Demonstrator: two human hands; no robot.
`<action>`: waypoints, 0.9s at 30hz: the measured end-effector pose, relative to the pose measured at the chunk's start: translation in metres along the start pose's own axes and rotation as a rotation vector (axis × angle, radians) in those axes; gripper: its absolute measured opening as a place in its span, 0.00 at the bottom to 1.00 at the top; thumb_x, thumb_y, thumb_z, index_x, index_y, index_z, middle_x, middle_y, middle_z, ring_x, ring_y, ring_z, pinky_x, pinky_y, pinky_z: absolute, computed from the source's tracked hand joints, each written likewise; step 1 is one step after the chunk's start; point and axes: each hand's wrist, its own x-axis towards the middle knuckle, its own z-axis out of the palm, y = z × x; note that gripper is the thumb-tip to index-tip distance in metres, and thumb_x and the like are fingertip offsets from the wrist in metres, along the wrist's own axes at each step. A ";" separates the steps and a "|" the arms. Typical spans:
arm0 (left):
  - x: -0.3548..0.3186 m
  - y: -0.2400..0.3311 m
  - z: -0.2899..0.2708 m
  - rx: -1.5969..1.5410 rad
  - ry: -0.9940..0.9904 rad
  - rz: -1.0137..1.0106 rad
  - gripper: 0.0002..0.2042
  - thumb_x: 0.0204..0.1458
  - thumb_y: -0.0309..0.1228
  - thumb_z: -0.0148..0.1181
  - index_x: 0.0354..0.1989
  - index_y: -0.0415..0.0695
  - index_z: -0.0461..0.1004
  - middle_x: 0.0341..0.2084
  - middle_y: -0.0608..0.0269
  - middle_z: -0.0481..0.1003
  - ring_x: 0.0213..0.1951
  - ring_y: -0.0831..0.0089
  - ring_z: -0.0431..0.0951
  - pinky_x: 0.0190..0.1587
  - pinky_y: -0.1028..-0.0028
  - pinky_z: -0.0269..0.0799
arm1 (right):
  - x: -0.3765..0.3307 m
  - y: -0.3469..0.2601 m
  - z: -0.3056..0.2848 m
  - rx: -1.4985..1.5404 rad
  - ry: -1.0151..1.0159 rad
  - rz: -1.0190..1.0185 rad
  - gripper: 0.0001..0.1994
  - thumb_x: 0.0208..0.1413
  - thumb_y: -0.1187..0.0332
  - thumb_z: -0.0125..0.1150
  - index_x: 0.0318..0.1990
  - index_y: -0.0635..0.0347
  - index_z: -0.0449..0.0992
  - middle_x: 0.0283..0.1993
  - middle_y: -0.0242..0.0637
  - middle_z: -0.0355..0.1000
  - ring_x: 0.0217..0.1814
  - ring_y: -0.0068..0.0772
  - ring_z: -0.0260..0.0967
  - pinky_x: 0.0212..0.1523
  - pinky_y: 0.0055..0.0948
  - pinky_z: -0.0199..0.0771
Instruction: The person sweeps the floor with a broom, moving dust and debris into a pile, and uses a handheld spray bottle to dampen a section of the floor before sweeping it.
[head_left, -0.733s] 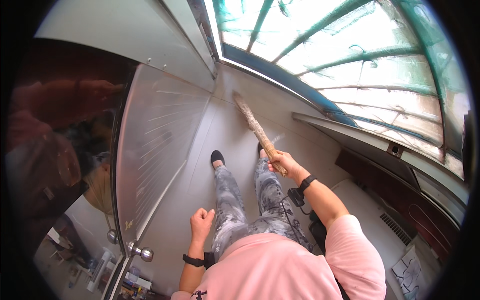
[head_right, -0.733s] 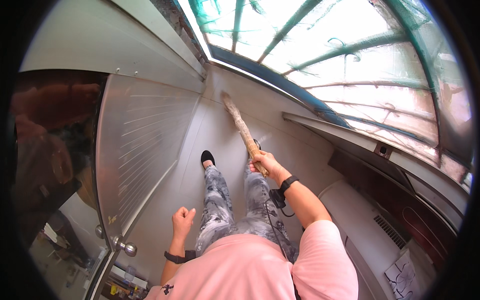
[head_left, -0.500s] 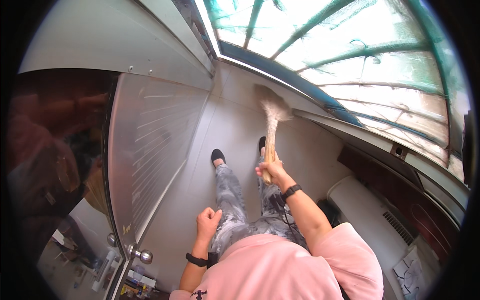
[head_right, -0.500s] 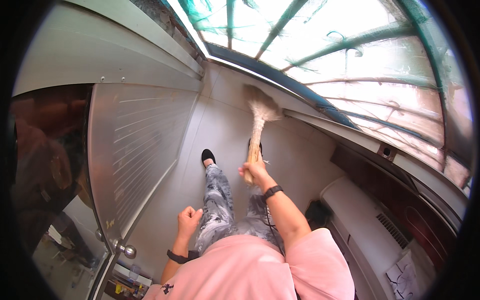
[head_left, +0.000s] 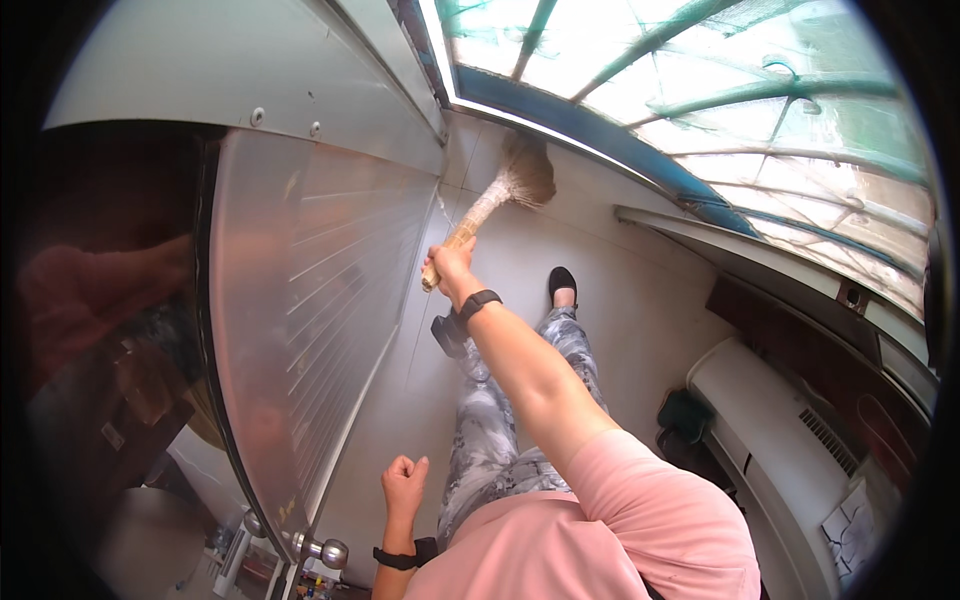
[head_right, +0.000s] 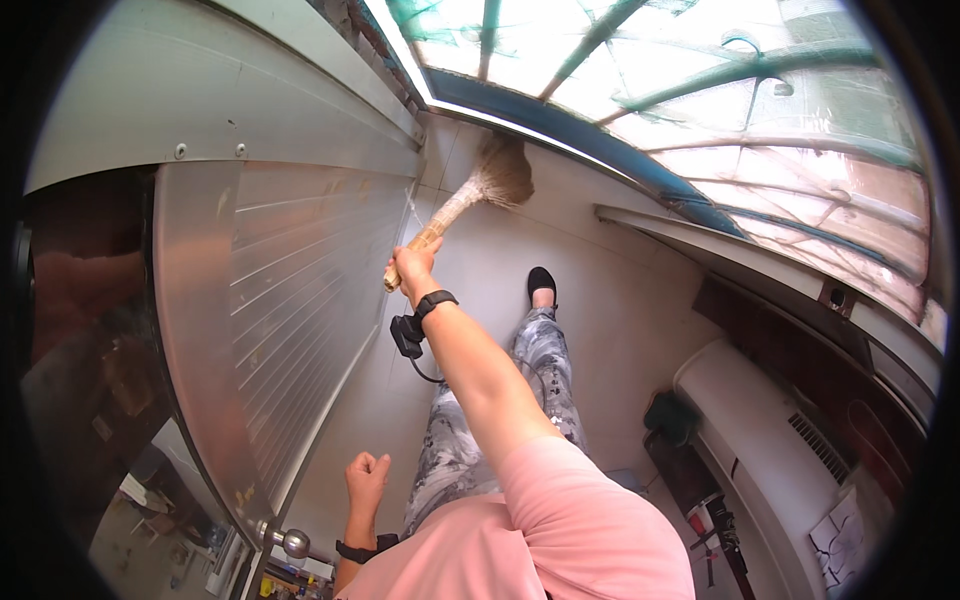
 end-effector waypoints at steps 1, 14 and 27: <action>0.001 0.000 -0.003 -0.021 -0.008 -0.008 0.20 0.48 0.28 0.64 0.14 0.43 0.56 0.11 0.73 0.57 0.18 0.84 0.55 0.20 0.76 0.52 | -0.001 0.003 0.008 -0.011 -0.028 0.001 0.46 0.48 0.86 0.51 0.66 0.45 0.28 0.33 0.44 0.64 0.21 0.31 0.65 0.18 0.34 0.73; 0.008 -0.007 -0.016 0.065 -0.046 0.100 0.20 0.51 0.28 0.63 0.14 0.47 0.57 0.10 0.73 0.61 0.15 0.85 0.62 0.17 0.80 0.57 | -0.022 0.000 0.001 -0.053 -0.142 -0.090 0.38 0.46 0.85 0.51 0.63 0.50 0.42 0.31 0.39 0.64 0.20 0.28 0.65 0.17 0.30 0.72; 0.007 0.020 0.005 0.054 -0.098 0.058 0.20 0.49 0.29 0.63 0.14 0.43 0.56 0.11 0.73 0.57 0.18 0.83 0.55 0.20 0.76 0.54 | -0.006 0.055 -0.144 -0.563 -0.055 -0.333 0.49 0.44 0.83 0.54 0.71 0.44 0.33 0.33 0.43 0.69 0.16 0.29 0.64 0.14 0.32 0.69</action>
